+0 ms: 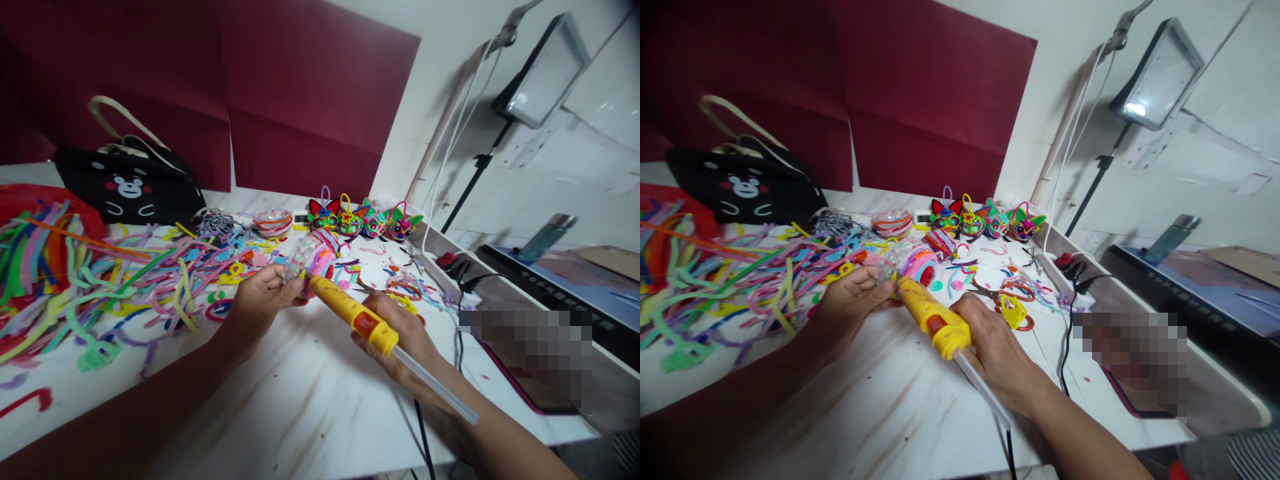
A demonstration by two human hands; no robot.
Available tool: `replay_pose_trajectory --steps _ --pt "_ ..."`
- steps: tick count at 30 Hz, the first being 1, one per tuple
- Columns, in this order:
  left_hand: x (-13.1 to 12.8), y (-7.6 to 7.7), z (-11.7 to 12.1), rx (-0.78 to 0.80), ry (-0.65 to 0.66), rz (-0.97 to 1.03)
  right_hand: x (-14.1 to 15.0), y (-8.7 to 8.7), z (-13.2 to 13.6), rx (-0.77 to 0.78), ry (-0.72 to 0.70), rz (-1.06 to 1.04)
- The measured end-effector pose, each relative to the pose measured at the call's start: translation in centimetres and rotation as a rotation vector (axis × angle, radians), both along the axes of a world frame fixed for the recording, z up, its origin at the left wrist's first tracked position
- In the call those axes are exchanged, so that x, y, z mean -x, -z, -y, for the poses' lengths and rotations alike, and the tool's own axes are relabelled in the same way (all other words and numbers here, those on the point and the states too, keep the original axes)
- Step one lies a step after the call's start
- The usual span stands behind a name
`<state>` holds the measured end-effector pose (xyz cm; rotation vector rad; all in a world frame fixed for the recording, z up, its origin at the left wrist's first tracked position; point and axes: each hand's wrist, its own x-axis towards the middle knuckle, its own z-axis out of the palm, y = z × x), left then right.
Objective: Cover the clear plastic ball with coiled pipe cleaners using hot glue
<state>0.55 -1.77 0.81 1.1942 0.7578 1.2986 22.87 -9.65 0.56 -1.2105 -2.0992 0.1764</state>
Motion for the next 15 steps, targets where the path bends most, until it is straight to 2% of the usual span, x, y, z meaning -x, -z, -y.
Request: replay_pose_trajectory --steps 7,15 --pt "0.13 0.2 -0.17 -0.008 0.017 -0.016 -0.12 0.03 -0.16 -0.055 -0.032 -0.022" --pt "0.15 0.34 -0.26 -0.005 0.031 0.009 0.08 -0.42 0.14 0.002 -0.042 0.005"
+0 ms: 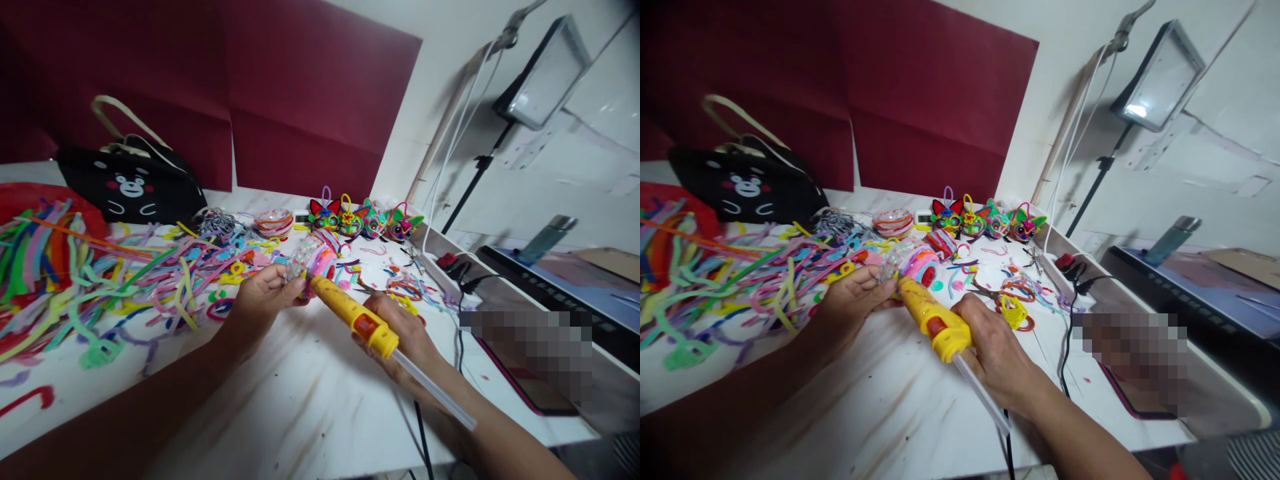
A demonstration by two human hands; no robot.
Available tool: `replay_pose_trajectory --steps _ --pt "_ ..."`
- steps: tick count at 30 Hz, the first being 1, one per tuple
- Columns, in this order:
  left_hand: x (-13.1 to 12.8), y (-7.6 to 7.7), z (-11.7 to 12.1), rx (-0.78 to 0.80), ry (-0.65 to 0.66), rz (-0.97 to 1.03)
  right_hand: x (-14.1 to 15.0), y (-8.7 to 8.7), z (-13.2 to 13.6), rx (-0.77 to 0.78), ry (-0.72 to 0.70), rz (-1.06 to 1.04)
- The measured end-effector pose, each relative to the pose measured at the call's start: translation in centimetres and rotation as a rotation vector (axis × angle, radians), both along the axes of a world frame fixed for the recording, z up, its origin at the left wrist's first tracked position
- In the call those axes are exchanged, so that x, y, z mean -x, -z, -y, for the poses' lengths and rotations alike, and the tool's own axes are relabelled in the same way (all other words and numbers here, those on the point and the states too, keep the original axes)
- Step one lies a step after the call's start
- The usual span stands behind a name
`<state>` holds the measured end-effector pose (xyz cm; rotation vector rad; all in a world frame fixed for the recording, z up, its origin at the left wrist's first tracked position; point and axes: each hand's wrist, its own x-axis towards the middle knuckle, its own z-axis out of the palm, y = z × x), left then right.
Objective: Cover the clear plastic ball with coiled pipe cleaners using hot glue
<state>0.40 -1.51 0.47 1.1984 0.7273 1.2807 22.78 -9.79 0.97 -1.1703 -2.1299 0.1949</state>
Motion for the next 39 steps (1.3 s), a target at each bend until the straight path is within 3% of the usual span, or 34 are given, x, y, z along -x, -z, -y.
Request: replay_pose_trajectory --steps 10,23,39 --pt "0.0 -0.1 0.1 0.013 -0.002 0.024 0.3 -1.0 0.6 0.099 0.006 -0.006" --pt "0.3 0.1 -0.1 0.025 0.018 0.008 -0.2 0.4 -0.3 -0.135 -0.078 0.037" --pt "0.0 -0.3 -0.1 0.067 -0.047 -0.063 0.4 0.0 0.4 -0.194 -0.016 0.089"
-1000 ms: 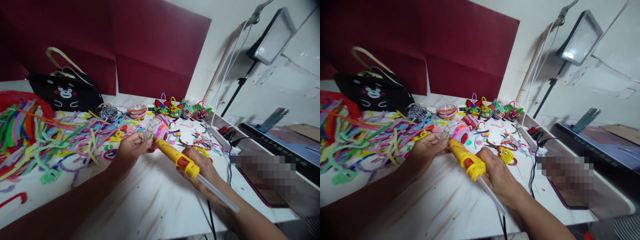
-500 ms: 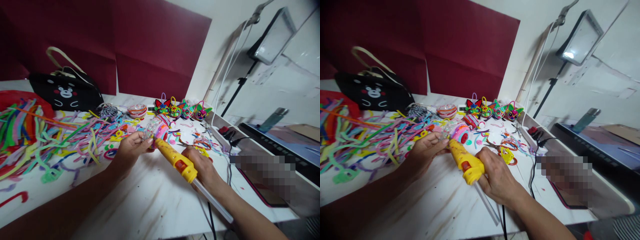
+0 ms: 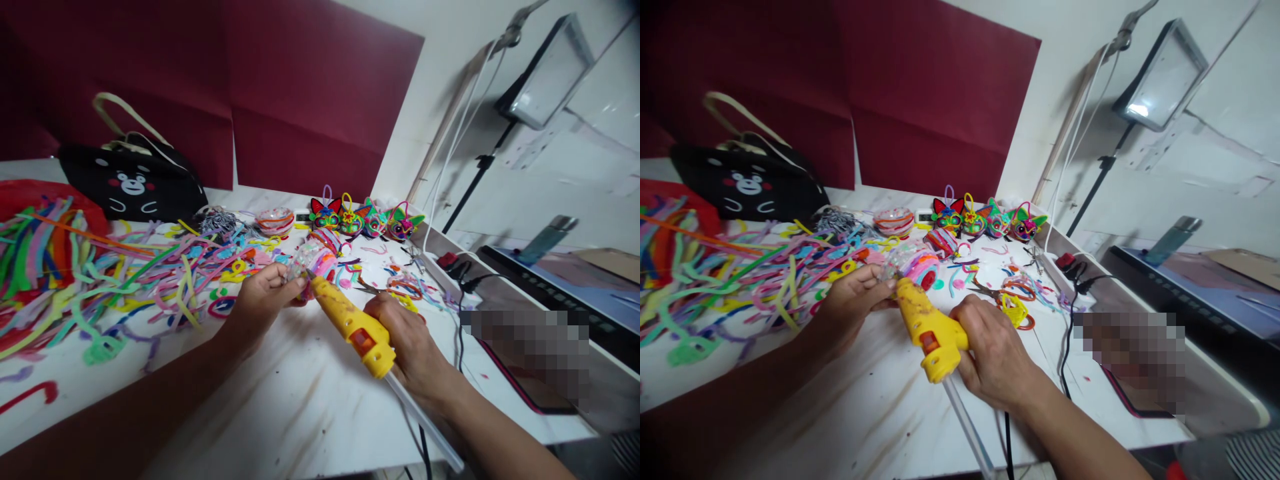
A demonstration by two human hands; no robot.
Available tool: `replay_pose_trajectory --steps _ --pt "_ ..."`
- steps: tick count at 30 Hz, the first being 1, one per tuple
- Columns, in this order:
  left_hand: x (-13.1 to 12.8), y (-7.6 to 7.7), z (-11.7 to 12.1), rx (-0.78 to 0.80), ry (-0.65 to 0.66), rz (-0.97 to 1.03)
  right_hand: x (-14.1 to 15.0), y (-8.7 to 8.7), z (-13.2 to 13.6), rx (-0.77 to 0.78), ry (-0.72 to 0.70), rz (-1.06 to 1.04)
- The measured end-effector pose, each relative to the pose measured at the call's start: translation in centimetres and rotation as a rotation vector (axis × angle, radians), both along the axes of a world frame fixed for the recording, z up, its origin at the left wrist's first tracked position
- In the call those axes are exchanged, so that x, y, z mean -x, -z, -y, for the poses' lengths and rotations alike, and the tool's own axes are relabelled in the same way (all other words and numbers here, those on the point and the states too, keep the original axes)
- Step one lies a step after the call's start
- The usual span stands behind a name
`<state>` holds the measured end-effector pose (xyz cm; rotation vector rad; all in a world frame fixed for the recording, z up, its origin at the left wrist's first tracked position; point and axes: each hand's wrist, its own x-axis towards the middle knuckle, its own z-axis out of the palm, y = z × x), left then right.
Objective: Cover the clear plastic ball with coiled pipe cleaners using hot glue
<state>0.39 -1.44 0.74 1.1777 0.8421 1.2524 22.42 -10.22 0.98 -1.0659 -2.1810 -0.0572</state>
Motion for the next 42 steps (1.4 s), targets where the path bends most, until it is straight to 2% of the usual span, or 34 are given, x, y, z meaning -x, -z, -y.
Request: replay_pose_trajectory --steps 5,10,15,18,22,26,32,42 --pt "0.1 0.0 0.0 -0.017 -0.007 -0.026 -0.2 -0.1 -0.1 -0.06 -0.029 -0.044" --pt "0.1 -0.1 -0.1 0.006 -0.007 0.016 -0.7 -0.3 -0.3 -0.056 0.023 -0.074" --pt "0.2 -0.2 -0.2 0.022 -0.041 -0.001 -1.3 -1.2 -0.4 0.033 0.109 -0.117" --pt "0.4 -0.2 -0.3 0.026 -0.042 -0.004 -1.8 -1.8 -0.4 0.146 0.153 -0.122" --pt "0.5 -0.1 -0.6 0.056 -0.028 -0.026 -2.5 -2.3 -0.4 0.364 0.216 -0.025" --pt "0.5 0.0 -0.8 0.082 -0.017 -0.021 -2.4 -2.6 -0.3 0.497 0.245 0.114" --pt "0.5 0.0 -0.8 0.114 -0.007 -0.025 -1.4 -1.9 -0.4 0.541 0.214 0.32" --pt "0.5 0.1 -0.7 0.116 0.018 0.004 0.2 -1.0 -0.3 0.614 0.136 0.494"
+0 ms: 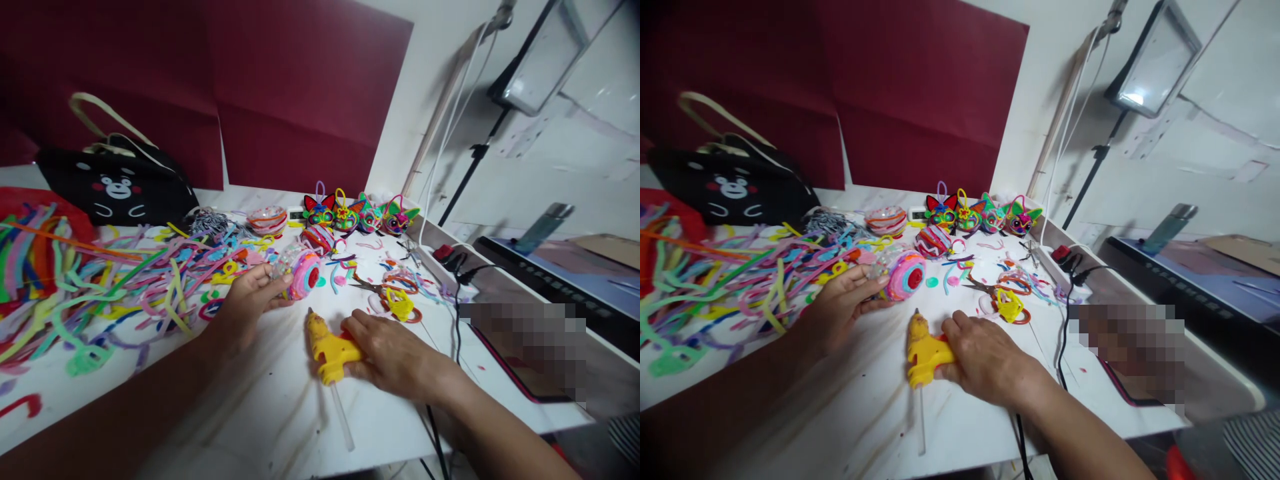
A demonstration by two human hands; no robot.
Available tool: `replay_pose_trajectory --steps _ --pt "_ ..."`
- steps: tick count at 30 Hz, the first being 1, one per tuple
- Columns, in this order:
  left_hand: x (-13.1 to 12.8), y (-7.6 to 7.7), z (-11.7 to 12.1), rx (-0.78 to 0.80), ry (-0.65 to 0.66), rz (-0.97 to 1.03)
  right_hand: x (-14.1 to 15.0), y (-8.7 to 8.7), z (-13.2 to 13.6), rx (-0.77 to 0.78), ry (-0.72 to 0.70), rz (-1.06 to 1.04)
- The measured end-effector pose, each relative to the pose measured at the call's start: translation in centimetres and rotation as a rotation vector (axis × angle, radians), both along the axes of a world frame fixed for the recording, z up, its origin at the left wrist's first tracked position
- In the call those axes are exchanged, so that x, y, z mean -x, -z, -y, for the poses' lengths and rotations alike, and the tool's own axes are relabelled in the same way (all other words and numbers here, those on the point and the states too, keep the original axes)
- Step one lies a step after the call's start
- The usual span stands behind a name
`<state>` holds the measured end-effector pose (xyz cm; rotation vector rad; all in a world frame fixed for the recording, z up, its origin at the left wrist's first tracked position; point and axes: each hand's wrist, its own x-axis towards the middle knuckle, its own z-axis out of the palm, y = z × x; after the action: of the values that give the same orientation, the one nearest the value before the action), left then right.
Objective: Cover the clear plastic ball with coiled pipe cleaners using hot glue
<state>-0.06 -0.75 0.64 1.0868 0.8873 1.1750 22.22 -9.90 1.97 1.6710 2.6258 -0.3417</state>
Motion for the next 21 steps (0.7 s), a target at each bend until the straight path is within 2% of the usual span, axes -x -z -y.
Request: replay_pose_trajectory --steps 3,6,10,12,16,21 --pt "0.0 0.0 0.1 0.001 0.01 -0.006 -0.3 -0.1 -0.1 0.017 -0.036 -0.032" --pt "-0.1 0.0 0.1 -0.002 0.011 -0.019 -0.7 -0.3 -0.1 -0.04 -0.062 -0.167" --pt "-0.2 0.0 0.2 -0.001 0.03 -0.044 -0.4 -0.4 -0.5 -0.245 -0.038 -0.448" --pt "-0.3 -0.1 0.3 -0.004 0.049 -0.074 0.1 -0.5 -0.8 -0.356 -0.062 -0.506" --pt "-0.5 -0.3 0.8 -0.04 0.073 -0.139 1.1 -0.7 -2.0 -0.573 -0.152 -0.437" --pt "-0.5 -0.3 1.2 -0.033 0.114 -0.188 1.6 -0.6 -3.2 -0.643 -0.223 -0.34"
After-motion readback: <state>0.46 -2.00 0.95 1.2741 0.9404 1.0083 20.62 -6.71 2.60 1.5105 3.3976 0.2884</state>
